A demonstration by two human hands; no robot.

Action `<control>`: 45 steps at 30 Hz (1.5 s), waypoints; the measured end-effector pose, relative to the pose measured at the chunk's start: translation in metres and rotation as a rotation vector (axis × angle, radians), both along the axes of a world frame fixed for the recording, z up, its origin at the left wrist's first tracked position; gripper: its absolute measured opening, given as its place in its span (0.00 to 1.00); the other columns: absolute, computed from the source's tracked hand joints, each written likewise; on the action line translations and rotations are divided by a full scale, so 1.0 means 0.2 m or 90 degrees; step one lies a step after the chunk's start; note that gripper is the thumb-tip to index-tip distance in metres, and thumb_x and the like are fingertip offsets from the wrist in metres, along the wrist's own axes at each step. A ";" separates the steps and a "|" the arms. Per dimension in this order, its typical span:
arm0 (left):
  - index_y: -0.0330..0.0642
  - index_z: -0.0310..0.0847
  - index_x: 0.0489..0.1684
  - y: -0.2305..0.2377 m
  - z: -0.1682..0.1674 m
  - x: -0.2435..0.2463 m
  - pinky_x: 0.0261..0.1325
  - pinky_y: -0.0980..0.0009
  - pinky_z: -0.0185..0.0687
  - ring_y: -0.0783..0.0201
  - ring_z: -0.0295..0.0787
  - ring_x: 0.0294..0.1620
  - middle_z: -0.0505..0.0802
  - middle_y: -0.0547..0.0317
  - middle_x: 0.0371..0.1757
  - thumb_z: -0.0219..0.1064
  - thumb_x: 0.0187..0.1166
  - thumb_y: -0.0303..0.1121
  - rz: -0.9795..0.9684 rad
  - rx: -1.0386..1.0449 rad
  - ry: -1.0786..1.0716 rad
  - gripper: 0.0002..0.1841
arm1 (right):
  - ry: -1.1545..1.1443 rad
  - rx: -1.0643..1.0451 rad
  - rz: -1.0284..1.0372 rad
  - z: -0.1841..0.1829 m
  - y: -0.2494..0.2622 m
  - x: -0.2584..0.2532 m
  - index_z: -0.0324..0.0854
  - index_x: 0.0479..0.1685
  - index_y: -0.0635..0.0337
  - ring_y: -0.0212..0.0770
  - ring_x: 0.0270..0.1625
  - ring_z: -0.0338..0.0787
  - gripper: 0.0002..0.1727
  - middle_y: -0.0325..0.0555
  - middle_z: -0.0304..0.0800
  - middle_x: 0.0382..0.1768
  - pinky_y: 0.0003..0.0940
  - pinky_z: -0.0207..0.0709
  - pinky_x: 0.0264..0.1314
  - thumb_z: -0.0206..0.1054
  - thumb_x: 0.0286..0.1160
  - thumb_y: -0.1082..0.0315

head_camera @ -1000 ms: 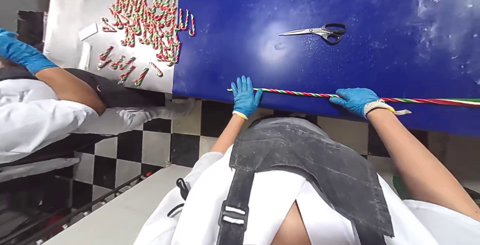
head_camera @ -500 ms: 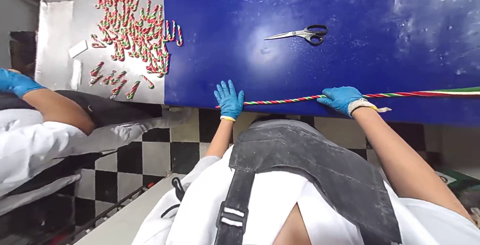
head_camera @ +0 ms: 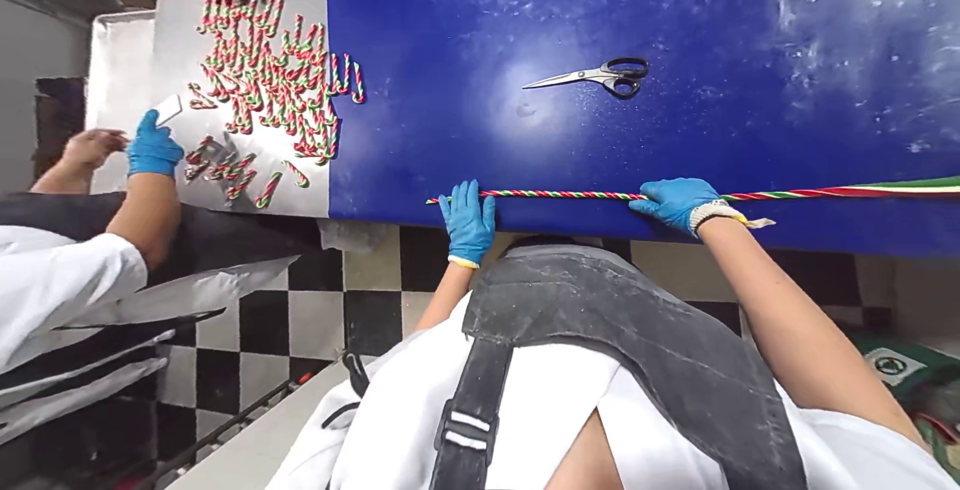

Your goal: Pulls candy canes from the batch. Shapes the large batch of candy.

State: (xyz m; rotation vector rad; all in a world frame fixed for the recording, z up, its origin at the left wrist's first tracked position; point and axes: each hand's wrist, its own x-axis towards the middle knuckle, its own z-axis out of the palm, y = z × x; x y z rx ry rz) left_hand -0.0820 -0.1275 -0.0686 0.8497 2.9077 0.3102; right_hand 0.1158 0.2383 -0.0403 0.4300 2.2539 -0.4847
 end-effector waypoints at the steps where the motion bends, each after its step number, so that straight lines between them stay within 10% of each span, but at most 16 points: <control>1: 0.42 0.70 0.86 0.00 -0.06 0.03 0.91 0.30 0.37 0.37 0.61 0.91 0.75 0.41 0.87 0.42 0.88 0.62 0.002 -0.016 0.003 0.38 | -0.001 -0.004 0.001 0.00 0.00 0.00 0.84 0.51 0.54 0.64 0.56 0.90 0.32 0.58 0.92 0.46 0.69 0.76 0.55 0.52 0.85 0.33; 10: 0.39 0.49 0.95 0.56 -0.04 -0.68 0.93 0.35 0.35 0.37 0.44 0.96 0.55 0.36 0.95 0.45 0.76 0.77 0.007 -0.179 -0.087 0.56 | -0.068 0.053 -0.045 0.00 0.51 0.24 0.89 0.48 0.51 0.59 0.54 0.92 0.29 0.54 0.94 0.45 0.68 0.79 0.57 0.69 0.74 0.33; 19: 0.33 0.48 0.94 -0.14 -0.07 -0.24 0.90 0.27 0.26 0.34 0.39 0.97 0.56 0.34 0.94 0.40 0.84 0.68 0.318 -0.179 -0.048 0.49 | 0.021 -0.002 0.041 -0.01 0.30 0.26 0.86 0.53 0.53 0.63 0.53 0.92 0.32 0.58 0.93 0.45 0.70 0.79 0.55 0.54 0.84 0.33; 28: 0.48 0.50 0.96 0.24 -0.04 -0.77 0.91 0.28 0.29 0.39 0.42 0.97 0.56 0.41 0.95 0.46 0.83 0.69 0.257 -0.132 -0.118 0.46 | 0.019 -0.057 0.003 -0.05 0.33 0.15 0.89 0.55 0.48 0.58 0.54 0.94 0.31 0.53 0.96 0.46 0.69 0.80 0.57 0.53 0.86 0.34; 31: 0.46 0.52 0.95 0.26 0.04 -0.56 0.88 0.23 0.23 0.37 0.36 0.97 0.56 0.43 0.96 0.50 0.79 0.70 0.332 -0.129 -0.176 0.49 | 0.148 -0.021 0.012 0.00 0.39 0.03 0.90 0.54 0.49 0.57 0.54 0.94 0.29 0.52 0.96 0.47 0.70 0.80 0.58 0.56 0.84 0.35; 38: 0.39 0.46 0.96 -0.17 -0.07 -0.09 0.88 0.23 0.16 0.37 0.32 0.98 0.53 0.42 0.96 0.36 0.88 0.60 0.468 -0.139 -0.087 0.42 | 0.430 0.161 -0.050 -0.13 0.40 -0.55 0.66 0.89 0.50 0.66 0.85 0.73 0.35 0.56 0.71 0.86 0.75 0.65 0.77 0.55 0.85 0.46; 42: 0.34 0.46 0.95 -0.24 -0.12 -0.34 0.90 0.27 0.16 0.36 0.31 0.98 0.50 0.37 0.96 0.38 0.88 0.59 0.448 -0.093 -0.069 0.43 | 0.349 0.262 -0.097 -0.13 0.35 -0.79 0.76 0.81 0.45 0.64 0.76 0.82 0.26 0.54 0.81 0.78 0.74 0.73 0.68 0.48 0.91 0.50; 45: 0.36 0.45 0.95 -0.20 -0.15 -0.64 0.91 0.29 0.17 0.35 0.31 0.97 0.50 0.34 0.96 0.42 0.79 0.73 0.410 -0.038 -0.045 0.53 | 0.189 0.308 -0.098 0.00 0.27 -0.92 0.86 0.67 0.51 0.66 0.67 0.88 0.22 0.60 0.90 0.65 0.75 0.77 0.62 0.61 0.84 0.51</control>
